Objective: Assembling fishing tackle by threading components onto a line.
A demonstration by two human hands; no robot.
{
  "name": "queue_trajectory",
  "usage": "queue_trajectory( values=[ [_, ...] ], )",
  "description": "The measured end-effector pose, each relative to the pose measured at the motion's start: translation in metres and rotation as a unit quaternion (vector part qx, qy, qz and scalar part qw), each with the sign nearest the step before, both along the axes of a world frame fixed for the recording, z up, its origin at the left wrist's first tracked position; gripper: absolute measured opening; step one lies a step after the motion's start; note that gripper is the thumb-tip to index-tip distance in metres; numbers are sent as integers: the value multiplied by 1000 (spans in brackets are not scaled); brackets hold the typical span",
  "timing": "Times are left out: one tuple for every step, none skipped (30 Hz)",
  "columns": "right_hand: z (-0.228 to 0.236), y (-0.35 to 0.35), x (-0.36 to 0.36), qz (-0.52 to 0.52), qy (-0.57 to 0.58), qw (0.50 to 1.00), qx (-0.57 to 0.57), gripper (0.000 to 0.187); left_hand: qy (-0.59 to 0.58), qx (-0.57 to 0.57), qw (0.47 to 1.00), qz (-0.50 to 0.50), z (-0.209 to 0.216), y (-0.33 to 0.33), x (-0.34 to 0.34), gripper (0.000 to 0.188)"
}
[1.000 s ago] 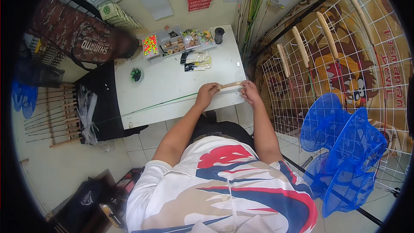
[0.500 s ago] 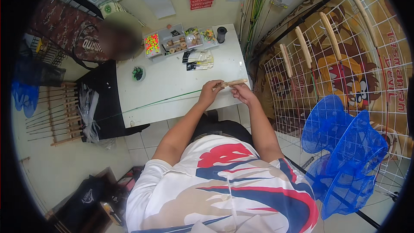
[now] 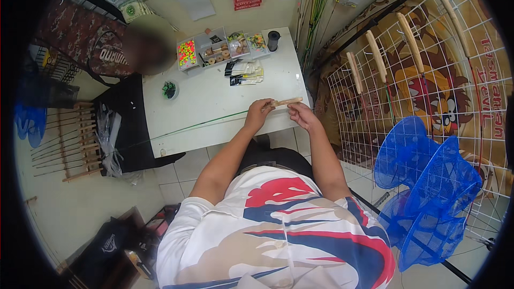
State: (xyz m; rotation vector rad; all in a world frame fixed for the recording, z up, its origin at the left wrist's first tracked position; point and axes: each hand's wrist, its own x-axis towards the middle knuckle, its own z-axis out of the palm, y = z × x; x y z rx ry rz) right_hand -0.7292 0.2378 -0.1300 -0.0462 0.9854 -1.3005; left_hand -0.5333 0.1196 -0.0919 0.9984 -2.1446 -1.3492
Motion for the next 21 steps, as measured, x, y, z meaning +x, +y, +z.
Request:
queue_trajectory(
  values=[
    [-2,1,-1,-13,6,1000,6,13,0,0,1000,-1,-1,1,0,30],
    [-3,3,-3,-14,7,1000,5,13,1,0,1000,-8,-1,2,0,30],
    [1,4,-2,-22,26,999,23,13,1,-1,1000,-11,-5,2,2,30],
    [5,2,0,-28,46,998,40,13,0,-1,1000,-9,-9,2,4,30],
    [8,-1,2,-26,45,998,39,13,7,12,1000,-5,-13,2,7,29],
    [8,-2,1,17,57,997,53,13,15,26,1000,-5,-12,3,6,29],
    [7,-2,1,61,68,994,66,12,15,26,1000,-6,-11,4,5,29],
    [6,-1,3,60,67,994,67,12,8,23,1000,-8,-9,6,4,29],
    [4,-3,5,50,54,996,59,12,1,19,1000,-10,-7,6,3,28],
    [3,-4,7,40,40,997,51,12,1,19,1000,-9,-5,6,2,28],
    [2,-4,6,41,40,997,51,12,-5,10,1000,-10,-2,6,1,28],
    [2,-4,7,25,20,999,36,13,-12,2,1000,-9,-1,6,1,29],
    [1,-3,7,8,0,1000,21,14,-13,3,1000,-7,0,6,2,29],
    [1,-3,7,9,0,1000,22,14,-14,-7,1000,-10,1,5,2,29],
    [0,-4,6,19,-11,1000,20,14,-15,-18,1000,-14,1,4,2,30],
    [0,-4,5,29,-23,999,18,14,-14,-18,1000,-13,2,5,1,30],
    [-1,-4,4,29,-22,999,17,14,-1,-4,1000,-13,2,6,1,30],
    [0,-4,4,27,-33,999,18,14,12,11,1000,-11,1,6,1,30],
    [1,-4,4,25,-43,999,19,14,12,10,1000,-11,1,5,1,30],
    [1,-5,4,25,-42,999,19,14,9,-9,1000,-12,0,4,1,30],
    [2,-5,4,22,-64,998,17,14,6,-27,1000,-14,0,3,1,30]
  ],
)
